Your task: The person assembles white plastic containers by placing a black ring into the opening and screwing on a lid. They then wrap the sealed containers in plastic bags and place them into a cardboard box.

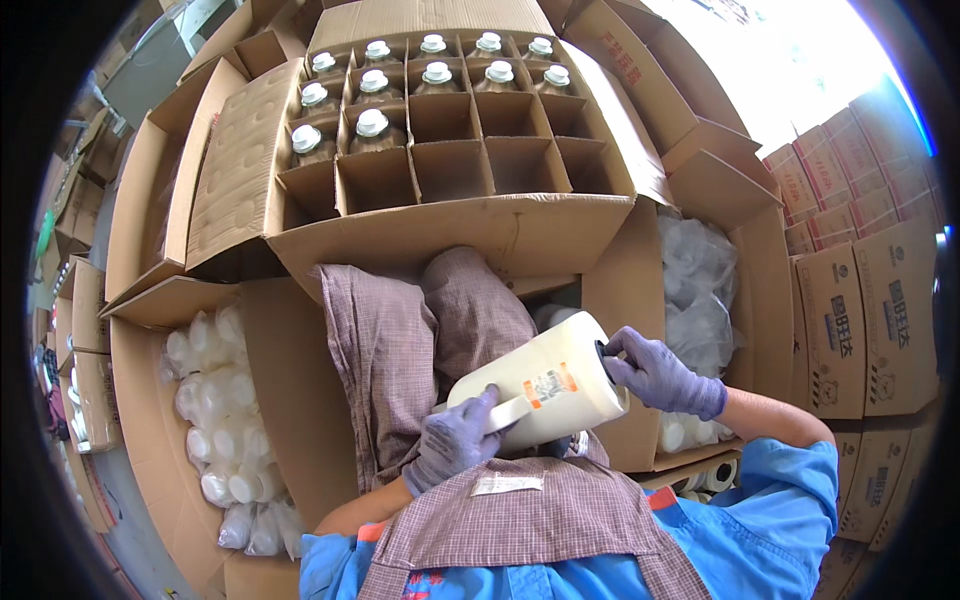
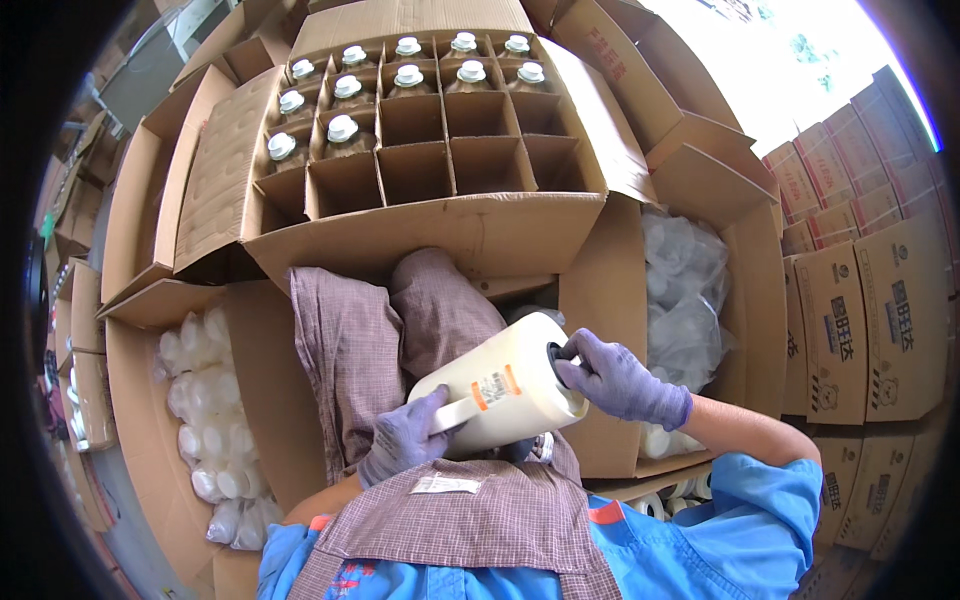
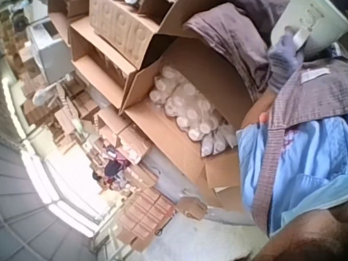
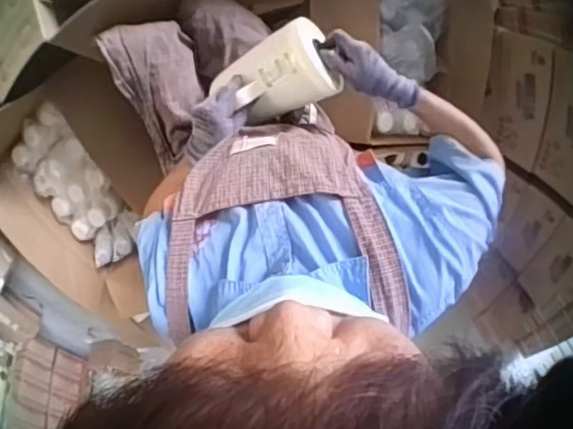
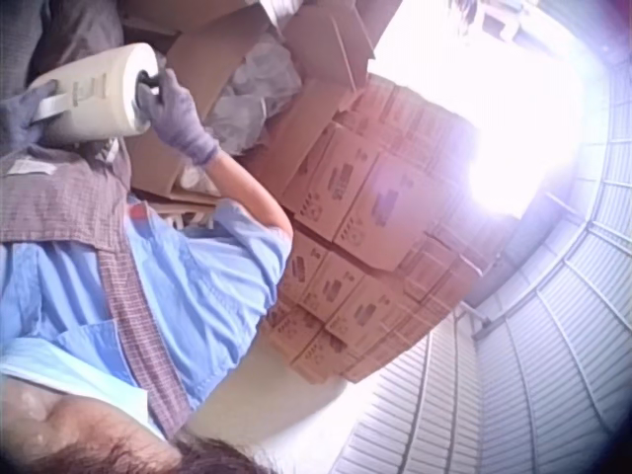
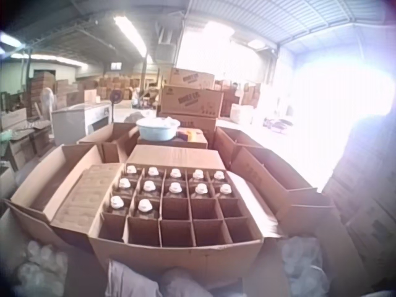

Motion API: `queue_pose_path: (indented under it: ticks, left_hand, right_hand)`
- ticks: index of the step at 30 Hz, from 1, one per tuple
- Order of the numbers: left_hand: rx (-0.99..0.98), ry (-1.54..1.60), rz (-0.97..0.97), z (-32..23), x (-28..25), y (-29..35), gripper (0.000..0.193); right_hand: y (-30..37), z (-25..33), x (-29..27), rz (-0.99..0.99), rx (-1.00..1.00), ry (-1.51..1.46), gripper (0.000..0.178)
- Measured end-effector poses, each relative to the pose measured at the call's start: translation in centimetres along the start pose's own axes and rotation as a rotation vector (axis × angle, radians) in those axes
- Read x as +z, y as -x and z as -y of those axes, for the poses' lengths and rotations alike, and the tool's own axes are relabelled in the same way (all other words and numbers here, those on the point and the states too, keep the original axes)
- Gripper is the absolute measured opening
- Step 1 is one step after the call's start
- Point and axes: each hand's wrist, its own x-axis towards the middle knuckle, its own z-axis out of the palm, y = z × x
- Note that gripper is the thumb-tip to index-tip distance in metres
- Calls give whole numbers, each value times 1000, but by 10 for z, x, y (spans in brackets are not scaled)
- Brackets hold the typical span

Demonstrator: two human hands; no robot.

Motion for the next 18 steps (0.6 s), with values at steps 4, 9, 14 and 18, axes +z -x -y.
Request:
queue_pose_path:
  ticks: [4,9,14,18]
  left_hand:
    - [-20,-41,-20,-10,1,1,55]
    - [32,-158,-44,-19,15,4,60]
    - [-7,-169,89,-34,29,2,66]
    - [227,-16,-155,-28,5,-14,53]
  right_hand:
    - [-15,26,-14,126,256,-78,33]
    - [-38,23,-17,224,414,-114,46]
    - [-59,-3,-22,450,470,-145,46]
    - [-54,31,-24,312,593,-167,37]
